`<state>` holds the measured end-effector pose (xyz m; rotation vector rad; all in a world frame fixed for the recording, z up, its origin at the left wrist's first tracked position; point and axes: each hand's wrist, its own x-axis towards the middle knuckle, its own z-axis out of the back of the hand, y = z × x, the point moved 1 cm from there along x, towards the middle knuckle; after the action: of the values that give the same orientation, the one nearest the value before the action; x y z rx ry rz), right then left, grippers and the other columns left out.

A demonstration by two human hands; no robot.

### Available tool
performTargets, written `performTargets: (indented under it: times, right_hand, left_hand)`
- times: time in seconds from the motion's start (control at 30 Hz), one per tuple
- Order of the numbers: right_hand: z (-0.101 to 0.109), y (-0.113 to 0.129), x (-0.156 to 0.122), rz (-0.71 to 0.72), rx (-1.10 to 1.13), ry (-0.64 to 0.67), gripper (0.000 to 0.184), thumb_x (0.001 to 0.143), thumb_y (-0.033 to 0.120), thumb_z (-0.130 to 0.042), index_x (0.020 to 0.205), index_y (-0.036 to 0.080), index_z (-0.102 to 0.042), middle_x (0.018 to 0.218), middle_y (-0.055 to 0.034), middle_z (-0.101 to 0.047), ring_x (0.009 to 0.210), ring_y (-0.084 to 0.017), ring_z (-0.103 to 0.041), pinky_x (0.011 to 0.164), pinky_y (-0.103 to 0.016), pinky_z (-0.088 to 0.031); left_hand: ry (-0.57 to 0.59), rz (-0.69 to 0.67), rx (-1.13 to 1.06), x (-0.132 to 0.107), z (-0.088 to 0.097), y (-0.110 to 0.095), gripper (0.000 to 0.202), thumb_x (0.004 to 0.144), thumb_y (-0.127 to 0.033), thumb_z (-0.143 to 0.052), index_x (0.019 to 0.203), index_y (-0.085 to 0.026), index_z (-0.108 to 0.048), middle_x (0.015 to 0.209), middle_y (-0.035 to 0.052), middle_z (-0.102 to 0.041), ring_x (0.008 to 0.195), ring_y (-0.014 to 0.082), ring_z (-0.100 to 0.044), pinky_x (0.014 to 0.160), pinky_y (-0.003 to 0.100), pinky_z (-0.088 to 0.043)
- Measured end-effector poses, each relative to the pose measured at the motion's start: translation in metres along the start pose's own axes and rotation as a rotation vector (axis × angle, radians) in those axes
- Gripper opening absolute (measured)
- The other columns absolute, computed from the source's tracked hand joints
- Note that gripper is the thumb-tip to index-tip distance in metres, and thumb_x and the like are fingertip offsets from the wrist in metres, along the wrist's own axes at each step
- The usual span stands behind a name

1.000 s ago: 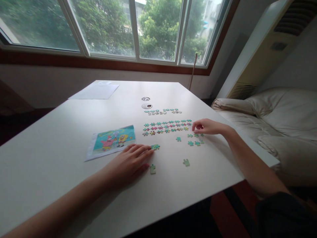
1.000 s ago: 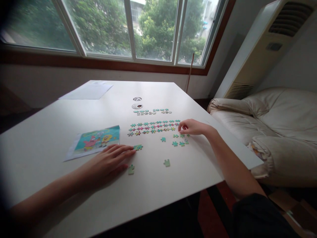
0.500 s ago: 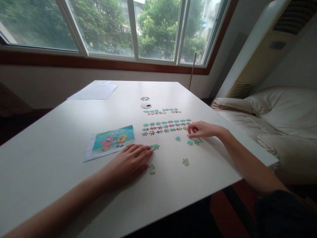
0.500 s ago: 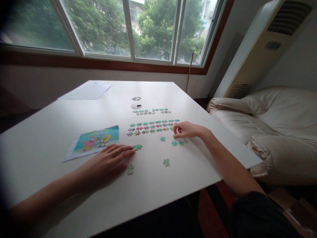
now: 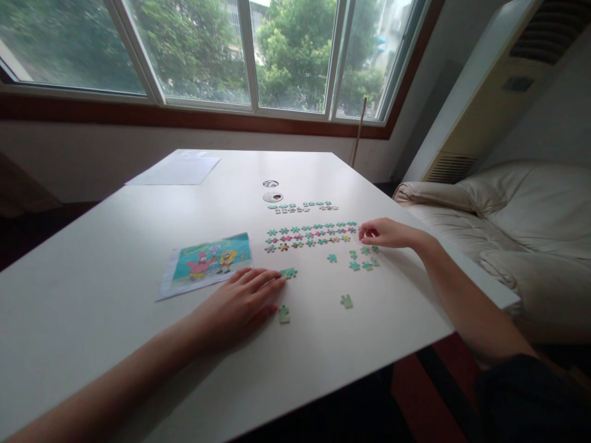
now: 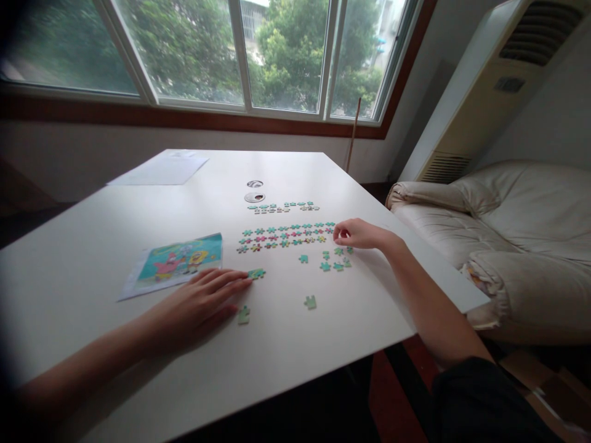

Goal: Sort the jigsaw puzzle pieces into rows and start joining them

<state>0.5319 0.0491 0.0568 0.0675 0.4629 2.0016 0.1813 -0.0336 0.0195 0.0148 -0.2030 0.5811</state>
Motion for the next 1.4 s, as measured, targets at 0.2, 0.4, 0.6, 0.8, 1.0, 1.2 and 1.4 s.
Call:
performTargets:
  times: [0.2, 0.4, 0.6, 0.8, 1.0, 1.2, 1.4]
  right_hand:
    - [-0.008, 0.013, 0.005, 0.06, 0.053, 0.075, 0.041, 0.064, 0.049, -0.06, 0.088, 0.016, -0.062, 0.073, -0.0023, -0.057, 0.065, -0.013, -0.051, 0.059, -0.022, -0.035]
    - [-0.015, 0.014, 0.009, 0.081, 0.058, 0.085, 0.037, 0.063, 0.045, -0.062, 0.086, 0.016, -0.061, 0.079, -0.0029, -0.056, 0.07, -0.013, -0.05, 0.062, -0.023, -0.035]
    - [-0.015, 0.026, 0.01, 0.148, 0.159, -0.014, 0.024, 0.068, 0.039, -0.06, 0.075, 0.015, -0.056, 0.073, -0.0015, -0.057, 0.067, -0.012, -0.047, 0.061, -0.023, -0.036]
    - [-0.041, 0.078, 0.016, 0.305, 0.338, -0.133, 0.02, 0.071, 0.033, -0.06, 0.077, 0.015, -0.056, 0.072, -0.0014, -0.059, 0.063, -0.01, -0.049, 0.059, -0.021, -0.037]
    - [-0.066, 0.108, 0.02, 0.26, 0.321, -0.223, 0.016, 0.071, 0.032, -0.062, 0.076, 0.017, -0.062, 0.065, 0.0006, -0.059, 0.057, -0.008, -0.048, 0.052, -0.019, -0.034]
    - [-0.072, 0.108, 0.023, 0.267, 0.164, -0.336, 0.012, 0.072, 0.03, -0.06, 0.078, 0.019, -0.063, 0.073, -0.0004, -0.064, 0.067, -0.012, -0.054, 0.065, -0.024, -0.038]
    - [-0.072, 0.107, 0.021, 0.318, 0.094, -0.368, 0.014, 0.076, 0.03, -0.057, 0.081, 0.02, -0.064, 0.079, -0.0033, -0.064, 0.077, -0.016, -0.055, 0.073, -0.029, -0.039]
  left_hand:
    - [-0.009, 0.003, -0.009, 0.0, -0.001, 0.001, 0.036, 0.088, -0.029, -0.038, 0.122, -0.019, -0.042, 0.121, 0.0102, -0.05, 0.109, 0.0237, -0.045, 0.092, 0.041, -0.035]
    - [0.001, 0.003, -0.007, 0.001, 0.0, 0.001, 0.037, 0.088, -0.03, -0.037, 0.123, -0.018, -0.041, 0.121, 0.0105, -0.05, 0.109, 0.0239, -0.044, 0.092, 0.041, -0.034]
    - [-0.003, 0.011, -0.017, 0.003, 0.001, -0.002, 0.035, 0.088, -0.031, -0.036, 0.121, -0.018, -0.043, 0.121, 0.0099, -0.049, 0.109, 0.0239, -0.044, 0.092, 0.041, -0.034]
    - [-0.007, -0.016, -0.018, 0.006, 0.001, -0.005, 0.038, 0.088, -0.03, -0.037, 0.123, -0.019, -0.041, 0.125, 0.0091, -0.048, 0.111, 0.0249, -0.042, 0.093, 0.041, -0.033]
    - [0.012, -0.02, -0.038, 0.009, 0.003, -0.006, 0.038, 0.087, -0.032, -0.038, 0.122, -0.019, -0.042, 0.124, 0.009, -0.048, 0.109, 0.0249, -0.043, 0.091, 0.041, -0.034]
    - [-0.031, -0.033, -0.055, 0.009, 0.002, -0.006, 0.038, 0.086, -0.031, -0.039, 0.122, -0.019, -0.043, 0.122, 0.0093, -0.05, 0.108, 0.0243, -0.044, 0.09, 0.04, -0.036]
    - [-0.017, -0.036, -0.051, 0.009, 0.001, -0.004, 0.038, 0.087, -0.031, -0.038, 0.123, -0.018, -0.042, 0.123, 0.0096, -0.049, 0.109, 0.0249, -0.043, 0.089, 0.041, -0.036]
